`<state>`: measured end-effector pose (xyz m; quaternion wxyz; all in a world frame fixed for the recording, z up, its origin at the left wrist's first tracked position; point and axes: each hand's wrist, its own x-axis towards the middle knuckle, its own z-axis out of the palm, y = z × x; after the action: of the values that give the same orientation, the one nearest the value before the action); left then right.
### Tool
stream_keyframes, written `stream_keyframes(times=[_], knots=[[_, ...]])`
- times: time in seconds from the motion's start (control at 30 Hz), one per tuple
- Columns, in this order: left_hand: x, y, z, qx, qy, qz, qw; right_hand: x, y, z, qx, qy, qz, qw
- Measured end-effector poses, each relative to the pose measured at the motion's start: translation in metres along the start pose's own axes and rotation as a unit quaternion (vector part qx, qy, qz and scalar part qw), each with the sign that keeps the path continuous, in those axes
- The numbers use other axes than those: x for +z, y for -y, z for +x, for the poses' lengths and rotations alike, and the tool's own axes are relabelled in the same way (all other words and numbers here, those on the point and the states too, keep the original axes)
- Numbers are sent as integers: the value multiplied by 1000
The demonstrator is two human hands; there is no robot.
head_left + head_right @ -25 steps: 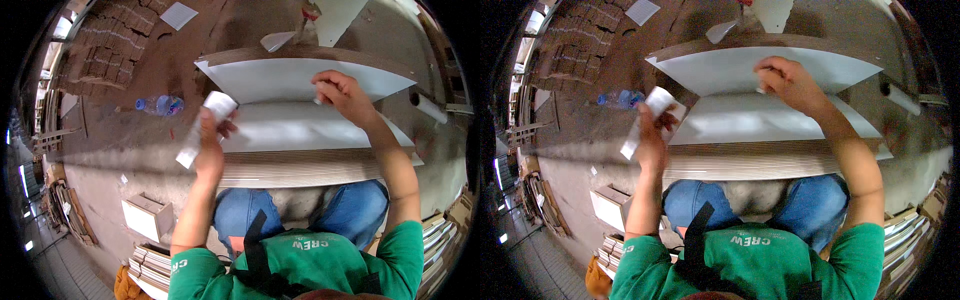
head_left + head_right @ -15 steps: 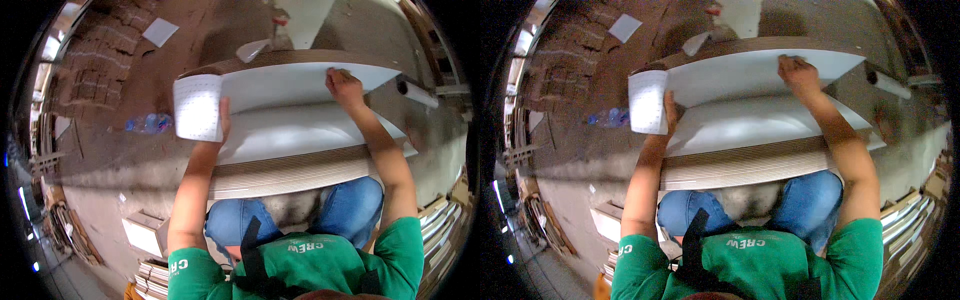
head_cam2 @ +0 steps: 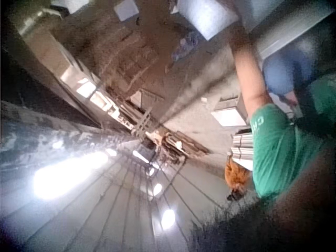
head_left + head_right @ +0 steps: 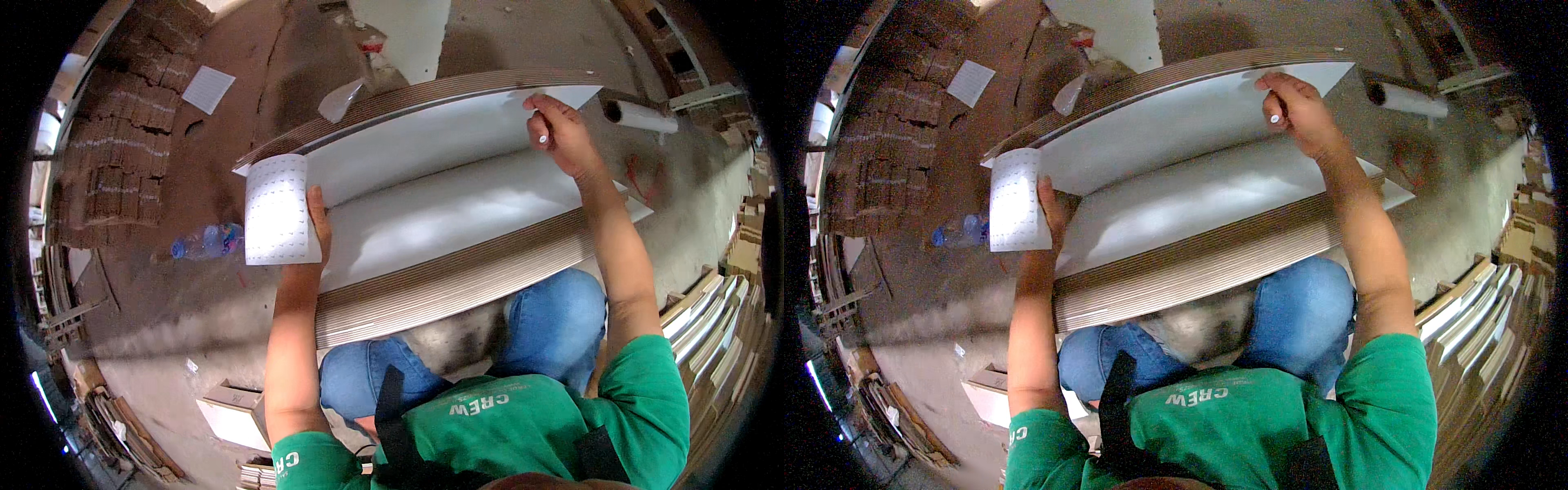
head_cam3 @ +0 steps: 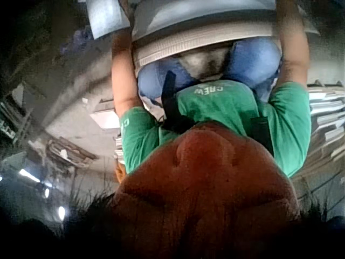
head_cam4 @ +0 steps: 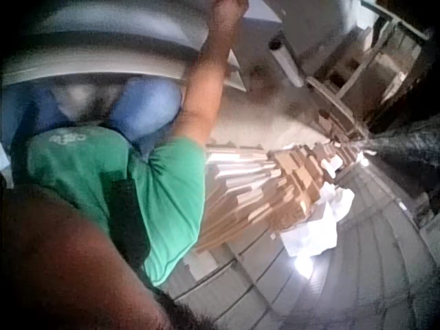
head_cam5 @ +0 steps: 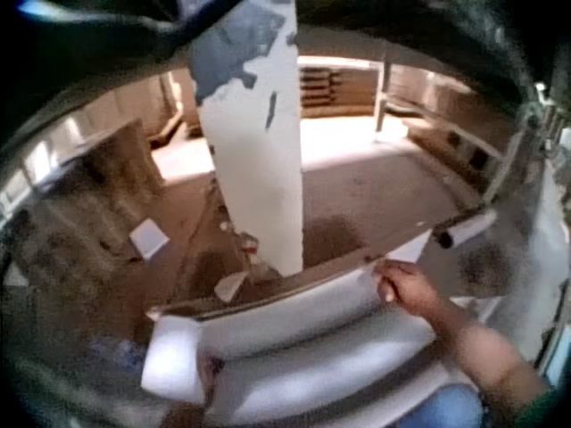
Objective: The person sits on the floor and applies small white labels to the edges of a stack of white panels. They peel each label from a roll and press it onto the panel edge, repeating this process for multiple panels in the stack.
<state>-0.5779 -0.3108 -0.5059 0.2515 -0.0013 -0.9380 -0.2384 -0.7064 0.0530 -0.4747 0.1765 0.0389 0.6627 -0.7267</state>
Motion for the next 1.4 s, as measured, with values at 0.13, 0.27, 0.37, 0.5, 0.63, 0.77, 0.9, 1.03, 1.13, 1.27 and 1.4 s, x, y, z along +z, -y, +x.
stream_keyframes(times=[0.13, 0.27, 0.37, 0.5, 0.63, 0.77, 0.9, 1.03, 1.13, 1.27, 1.4], knots=[[-4, -11, 4, 4, -13, -4, 1000, 7, -1, -7, 20, 21, 55, 998], [-9, -14, 0, 32, -39, 1, 999, 16, 6, -12, -22, 56, 131, 990], [-10, -10, -2, 38, -47, 16, 998, 19, 18, -20, -51, 51, 105, 992], [-14, -10, -4, -15, 12, 0, 1000, 14, 31, -17, -152, -1, -143, 978], [-21, -13, -11, -29, 44, -18, 998, 7, 28, 3, -280, -26, -406, 870], [-21, -3, -43, -20, 28, 82, 996, 4, 19, 22, -253, 7, -522, 814], [-32, -9, -55, -113, 124, -11, 986, -2, 9, 30, -341, -10, -564, 752], [-28, -5, -54, -70, 80, 15, 994, 4, 15, 36, -425, -8, -627, 653], [-28, -6, -47, -51, 68, -15, 996, 9, 21, 35, -468, -18, -655, 594], [-35, -13, -43, -89, 136, -52, 985, 5, 19, 35, -468, -38, -680, 563], [-29, -9, -45, -97, 85, -29, 991, -14, 23, 33, -393, -114, -686, 601]])
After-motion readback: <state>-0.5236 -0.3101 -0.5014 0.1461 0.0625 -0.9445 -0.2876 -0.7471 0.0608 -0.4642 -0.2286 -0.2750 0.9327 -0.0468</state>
